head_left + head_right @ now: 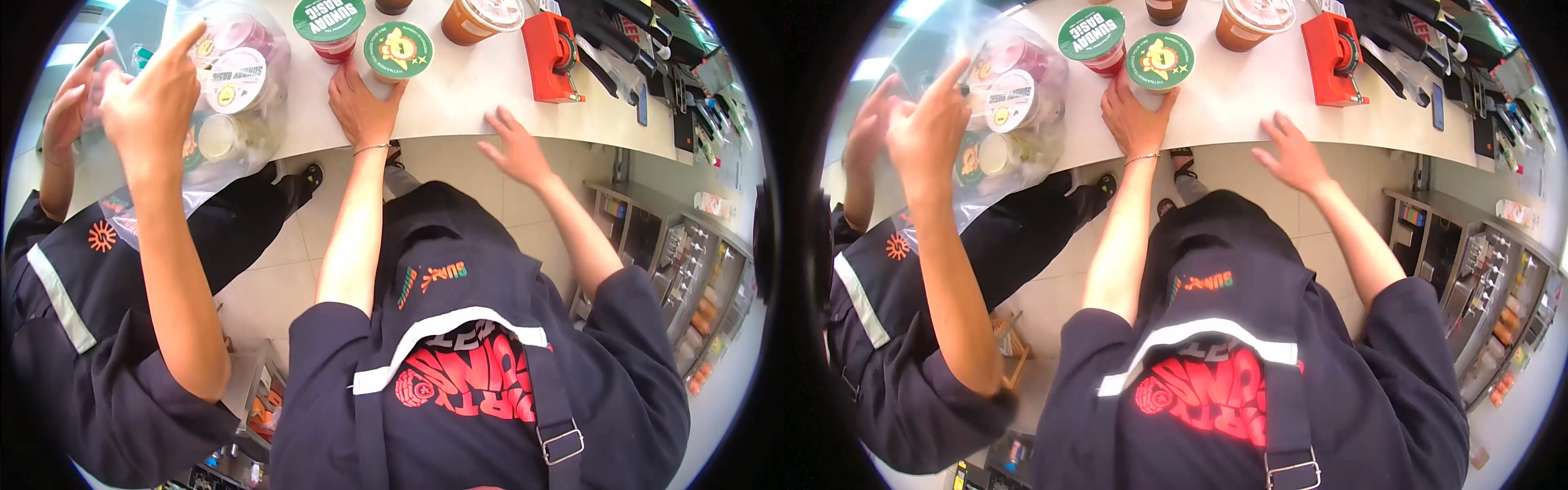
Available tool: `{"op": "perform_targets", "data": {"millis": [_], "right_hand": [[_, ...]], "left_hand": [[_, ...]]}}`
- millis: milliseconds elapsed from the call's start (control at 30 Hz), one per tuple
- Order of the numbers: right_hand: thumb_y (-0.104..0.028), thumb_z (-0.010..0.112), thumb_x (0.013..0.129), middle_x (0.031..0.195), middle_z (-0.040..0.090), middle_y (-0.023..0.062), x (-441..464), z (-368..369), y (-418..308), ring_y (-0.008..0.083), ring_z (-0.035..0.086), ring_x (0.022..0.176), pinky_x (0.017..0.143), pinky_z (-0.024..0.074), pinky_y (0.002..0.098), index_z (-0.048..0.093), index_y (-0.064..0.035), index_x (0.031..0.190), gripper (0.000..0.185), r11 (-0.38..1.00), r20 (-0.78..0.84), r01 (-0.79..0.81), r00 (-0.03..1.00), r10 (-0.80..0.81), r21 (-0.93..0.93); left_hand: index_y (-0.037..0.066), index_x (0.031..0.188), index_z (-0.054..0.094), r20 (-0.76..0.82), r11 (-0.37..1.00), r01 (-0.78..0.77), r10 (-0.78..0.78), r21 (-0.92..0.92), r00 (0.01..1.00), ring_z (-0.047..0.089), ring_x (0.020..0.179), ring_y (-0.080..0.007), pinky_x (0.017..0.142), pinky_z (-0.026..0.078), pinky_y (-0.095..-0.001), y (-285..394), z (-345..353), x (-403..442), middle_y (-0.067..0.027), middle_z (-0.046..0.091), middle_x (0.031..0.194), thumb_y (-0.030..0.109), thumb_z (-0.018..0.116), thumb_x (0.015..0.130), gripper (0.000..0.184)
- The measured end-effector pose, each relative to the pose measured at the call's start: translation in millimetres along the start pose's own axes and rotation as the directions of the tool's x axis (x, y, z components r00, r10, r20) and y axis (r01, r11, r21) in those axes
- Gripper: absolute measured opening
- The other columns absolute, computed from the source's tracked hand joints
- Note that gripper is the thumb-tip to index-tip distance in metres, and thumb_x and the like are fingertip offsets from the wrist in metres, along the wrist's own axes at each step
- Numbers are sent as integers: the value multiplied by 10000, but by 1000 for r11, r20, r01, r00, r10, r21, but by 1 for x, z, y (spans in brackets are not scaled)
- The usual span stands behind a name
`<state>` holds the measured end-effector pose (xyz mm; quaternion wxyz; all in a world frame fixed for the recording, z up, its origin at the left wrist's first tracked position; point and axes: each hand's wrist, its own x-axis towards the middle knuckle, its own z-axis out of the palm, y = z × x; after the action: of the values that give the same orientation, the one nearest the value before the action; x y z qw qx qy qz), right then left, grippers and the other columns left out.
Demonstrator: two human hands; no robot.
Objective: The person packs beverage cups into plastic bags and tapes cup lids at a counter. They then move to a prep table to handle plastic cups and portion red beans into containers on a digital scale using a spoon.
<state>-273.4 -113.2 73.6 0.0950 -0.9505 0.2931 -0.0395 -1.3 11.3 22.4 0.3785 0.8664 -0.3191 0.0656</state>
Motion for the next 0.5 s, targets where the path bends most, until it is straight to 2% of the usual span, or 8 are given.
{"op": "perform_targets", "data": {"millis": [33, 67, 100, 133, 233, 300, 400, 500], "right_hand": [[-318, 691, 989, 1059, 795, 128, -1, -24, 17, 263, 760, 1013, 956, 563, 408, 741, -75, 1240, 353, 897, 245, -185, 965, 89, 402], [-313, 706, 981, 977, 796, 121, 0, -41, 30, 226, 765, 938, 861, 581, 374, 763, -93, 1183, 304, 887, 123, -315, 949, 290, 339], [-318, 700, 992, 938, 789, 108, 7, -60, 45, 205, 759, 859, 784, 583, 353, 766, -104, 1163, 281, 923, -176, -285, 926, 335, 258], [-349, 677, 1013, 1003, 785, 99, 16, -75, 68, 193, 751, 901, 827, 570, 336, 744, -96, 1199, 320, 871, -296, -367, 836, 463, 326], [-390, 681, 1013, 1251, 734, 94, 33, -71, 150, 205, 687, 1145, 974, 523, 387, 713, -112, 1262, 374, 742, -289, -472, 713, 639, 476], [-415, 696, 1005, 1397, 638, 60, 40, -61, 179, 225, 548, 1327, 1097, 428, 467, 695, -150, 1303, 399, 360, 228, -693, 603, 764, 624], [-429, 735, 977, 1403, 605, 24, 39, -66, 197, 248, 485, 1356, 1125, 378, 515, 707, -190, 1279, 386, 222, 410, -692, 621, 668, 687], [-468, 754, 955, 1384, 576, -7, 48, -77, 201, 206, 447, 1370, 1124, 368, 478, 707, -216, 1284, 417, 92, 550, -772, 525, 649, 628]], "left_hand": [[10, 1402, 517, 3, 1000, -1, 1, -10, 1000, 513, 1272, -396, 1096, 420, -506, -2, 4, 0, -186, 578, 1336, 518, 923, 693, 962], [11, 1377, 524, -21, 999, -2, 2, -34, 1000, 514, 1270, -394, 1090, 422, -508, -5, 8, -1, -187, 570, 1329, 494, 918, 711, 912], [11, 1353, 531, -50, 999, -1, -2, -54, 999, 514, 1268, -392, 1083, 425, -511, -6, 11, -1, -189, 563, 1322, 470, 912, 730, 863], [11, 1353, 531, -59, 998, 2, -5, -55, 998, 514, 1268, -392, 1083, 425, -511, -6, 13, 0, -189, 563, 1322, 470, 912, 730, 863], [4, 1328, 515, -20, 999, 13, -14, -44, 1000, 495, 1285, -379, 1085, 422, -498, -5, 15, -6, -178, 537, 1344, 397, 896, 758, 790], [-1, 1290, 519, -2, 998, 11, -12, -68, 1000, 498, 1263, -388, 1084, 419, -504, -4, 18, -4, -185, 539, 1301, 351, 889, 776, 725], [-1, 1249, 524, 26, 994, 14, -11, -113, 1000, 498, 1254, -397, 1085, 413, -516, -3, 13, -11, -188, 537, 1275, 302, 882, 783, 662], [4, 1195, 530, -9, 991, 79, -80, -110, 997, 501, 1223, -400, 1068, 408, -518, 12, 9, -31, -193, 539, 1240, 205, 845, 795, 547]]}}
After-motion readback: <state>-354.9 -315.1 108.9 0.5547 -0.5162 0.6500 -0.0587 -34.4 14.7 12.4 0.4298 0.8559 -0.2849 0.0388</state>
